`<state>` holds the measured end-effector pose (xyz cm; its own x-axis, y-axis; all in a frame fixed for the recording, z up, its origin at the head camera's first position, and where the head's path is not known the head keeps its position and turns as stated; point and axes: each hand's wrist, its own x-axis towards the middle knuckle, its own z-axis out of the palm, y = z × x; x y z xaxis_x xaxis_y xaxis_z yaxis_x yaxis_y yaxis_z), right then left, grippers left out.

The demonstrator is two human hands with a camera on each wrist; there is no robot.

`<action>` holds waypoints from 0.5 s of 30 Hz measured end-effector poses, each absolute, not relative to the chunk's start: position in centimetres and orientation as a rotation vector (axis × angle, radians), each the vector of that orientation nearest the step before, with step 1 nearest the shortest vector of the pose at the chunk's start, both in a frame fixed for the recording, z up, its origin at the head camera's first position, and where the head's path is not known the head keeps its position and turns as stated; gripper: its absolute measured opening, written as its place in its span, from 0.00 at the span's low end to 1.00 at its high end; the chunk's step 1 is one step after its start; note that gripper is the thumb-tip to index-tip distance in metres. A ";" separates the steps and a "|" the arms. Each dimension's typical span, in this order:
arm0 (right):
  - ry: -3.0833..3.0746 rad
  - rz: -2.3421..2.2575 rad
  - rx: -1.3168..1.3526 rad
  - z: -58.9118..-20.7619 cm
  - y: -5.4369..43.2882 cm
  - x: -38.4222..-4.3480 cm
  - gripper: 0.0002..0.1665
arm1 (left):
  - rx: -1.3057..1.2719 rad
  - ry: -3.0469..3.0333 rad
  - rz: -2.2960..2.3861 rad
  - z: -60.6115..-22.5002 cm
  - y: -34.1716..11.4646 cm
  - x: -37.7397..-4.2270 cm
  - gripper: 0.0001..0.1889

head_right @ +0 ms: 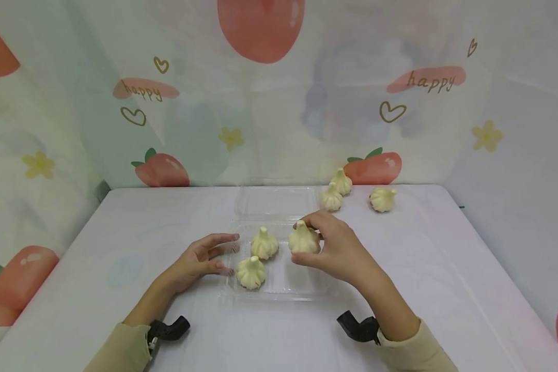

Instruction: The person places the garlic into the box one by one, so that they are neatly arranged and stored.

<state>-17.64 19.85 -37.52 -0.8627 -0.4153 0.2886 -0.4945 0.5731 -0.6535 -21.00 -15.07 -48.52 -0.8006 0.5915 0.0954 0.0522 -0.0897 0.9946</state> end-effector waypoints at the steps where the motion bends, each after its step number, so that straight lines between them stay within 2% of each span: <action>1: -2.695 1.158 0.788 -37.5 19.8 -17.6 0.29 | 0.700 1.815 1.947 -48.5 -15.1 -21.0 0.33; 15: -2.749 1.079 0.872 -38.3 19.1 -17.6 0.28 | 0.707 1.815 1.945 -48.6 -15.1 -20.9 0.33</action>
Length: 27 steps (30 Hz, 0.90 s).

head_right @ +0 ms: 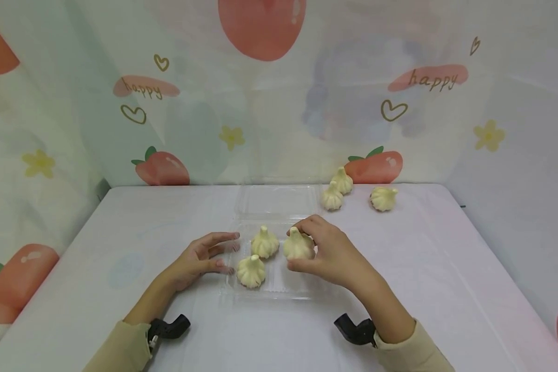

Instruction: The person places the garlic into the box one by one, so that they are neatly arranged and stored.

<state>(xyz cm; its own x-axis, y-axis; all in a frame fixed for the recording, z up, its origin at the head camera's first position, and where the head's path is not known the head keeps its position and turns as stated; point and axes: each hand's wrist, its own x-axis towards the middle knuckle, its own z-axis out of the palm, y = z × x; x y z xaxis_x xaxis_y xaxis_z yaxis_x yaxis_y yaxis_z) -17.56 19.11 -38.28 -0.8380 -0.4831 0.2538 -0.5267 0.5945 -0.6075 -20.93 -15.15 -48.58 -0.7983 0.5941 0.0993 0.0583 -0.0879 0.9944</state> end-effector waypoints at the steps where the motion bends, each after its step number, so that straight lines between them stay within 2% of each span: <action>1: -2.753 1.086 0.877 -38.3 19.1 -17.6 0.28 | 0.707 1.815 1.945 -48.5 -15.1 -20.9 0.33; 10: -2.869 0.987 0.864 -38.4 18.9 -17.3 0.27 | 0.701 1.812 1.940 -48.4 -15.1 -20.9 0.33; 27: -2.941 0.875 0.996 -38.8 18.5 -17.1 0.25 | 0.681 1.806 1.941 -48.2 -15.1 -21.0 0.33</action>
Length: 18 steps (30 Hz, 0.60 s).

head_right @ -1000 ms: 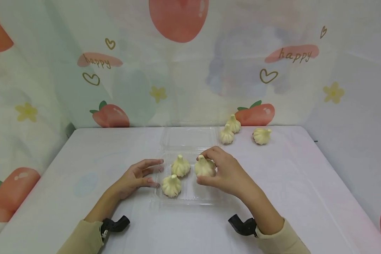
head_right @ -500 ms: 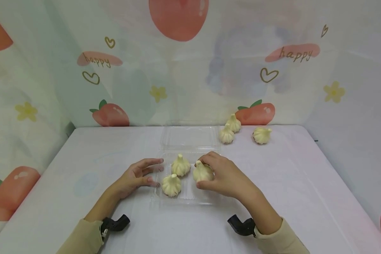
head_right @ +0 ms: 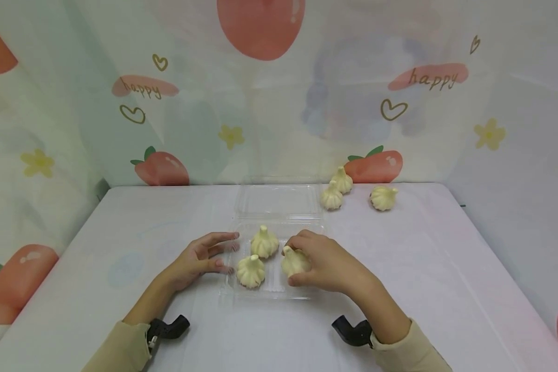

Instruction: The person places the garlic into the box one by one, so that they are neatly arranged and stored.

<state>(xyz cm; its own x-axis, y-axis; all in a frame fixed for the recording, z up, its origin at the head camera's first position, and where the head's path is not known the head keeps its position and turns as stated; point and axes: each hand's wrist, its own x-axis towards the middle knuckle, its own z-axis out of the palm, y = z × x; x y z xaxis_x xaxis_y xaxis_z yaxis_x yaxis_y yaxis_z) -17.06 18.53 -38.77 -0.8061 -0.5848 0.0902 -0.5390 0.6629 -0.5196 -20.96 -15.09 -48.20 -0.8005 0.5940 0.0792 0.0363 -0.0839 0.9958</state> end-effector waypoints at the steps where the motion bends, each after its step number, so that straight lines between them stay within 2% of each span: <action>1: 2.786 -0.823 -0.943 -38.8 18.5 -17.0 0.25 | 0.686 1.802 1.944 -48.3 -15.1 -21.0 0.33; 18: 2.752 -0.727 -0.962 -39.4 18.2 -17.1 0.26 | 0.677 1.814 1.940 -48.4 -15.1 -20.9 0.34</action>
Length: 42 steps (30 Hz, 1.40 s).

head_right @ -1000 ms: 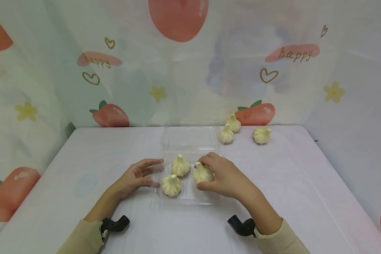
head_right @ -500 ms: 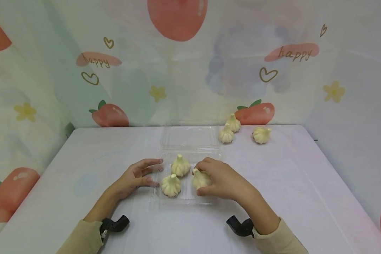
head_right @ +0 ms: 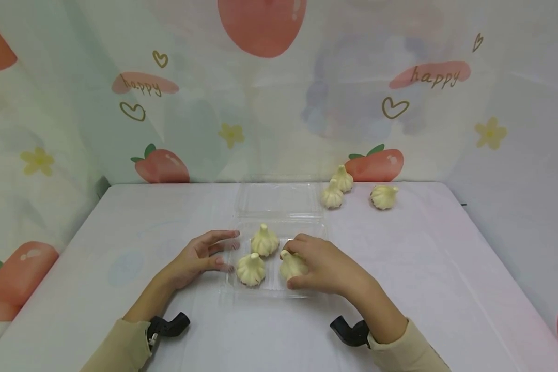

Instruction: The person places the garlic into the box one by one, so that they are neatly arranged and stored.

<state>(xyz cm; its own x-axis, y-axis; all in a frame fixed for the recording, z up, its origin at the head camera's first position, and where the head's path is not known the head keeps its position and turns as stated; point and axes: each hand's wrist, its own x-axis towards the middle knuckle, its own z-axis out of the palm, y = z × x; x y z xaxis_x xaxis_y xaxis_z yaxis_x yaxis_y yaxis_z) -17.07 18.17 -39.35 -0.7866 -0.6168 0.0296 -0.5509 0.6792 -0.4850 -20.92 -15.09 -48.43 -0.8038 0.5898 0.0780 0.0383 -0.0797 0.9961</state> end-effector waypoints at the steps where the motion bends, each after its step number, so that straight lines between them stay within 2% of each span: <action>1: 2.751 -0.727 -0.967 -39.4 18.2 -17.1 0.25 | 0.681 1.814 1.941 -48.4 -15.1 -20.9 0.34; 11: 2.712 -0.754 -1.040 -40.1 17.8 -17.1 0.23 | 0.673 1.822 1.936 -48.4 -15.2 -20.9 0.33; 28: 2.653 -0.723 -1.029 -40.5 17.6 -17.2 0.22 | 0.698 1.816 1.936 -48.4 -15.2 -21.0 0.33; 36: 2.615 -0.765 -1.019 -40.6 17.7 -17.3 0.18 | 0.703 1.829 1.925 -48.3 -15.1 -21.0 0.33; 42: 2.601 -0.786 -1.010 -40.1 18.0 -17.1 0.20 | 0.690 1.823 1.933 -48.3 -15.1 -21.1 0.34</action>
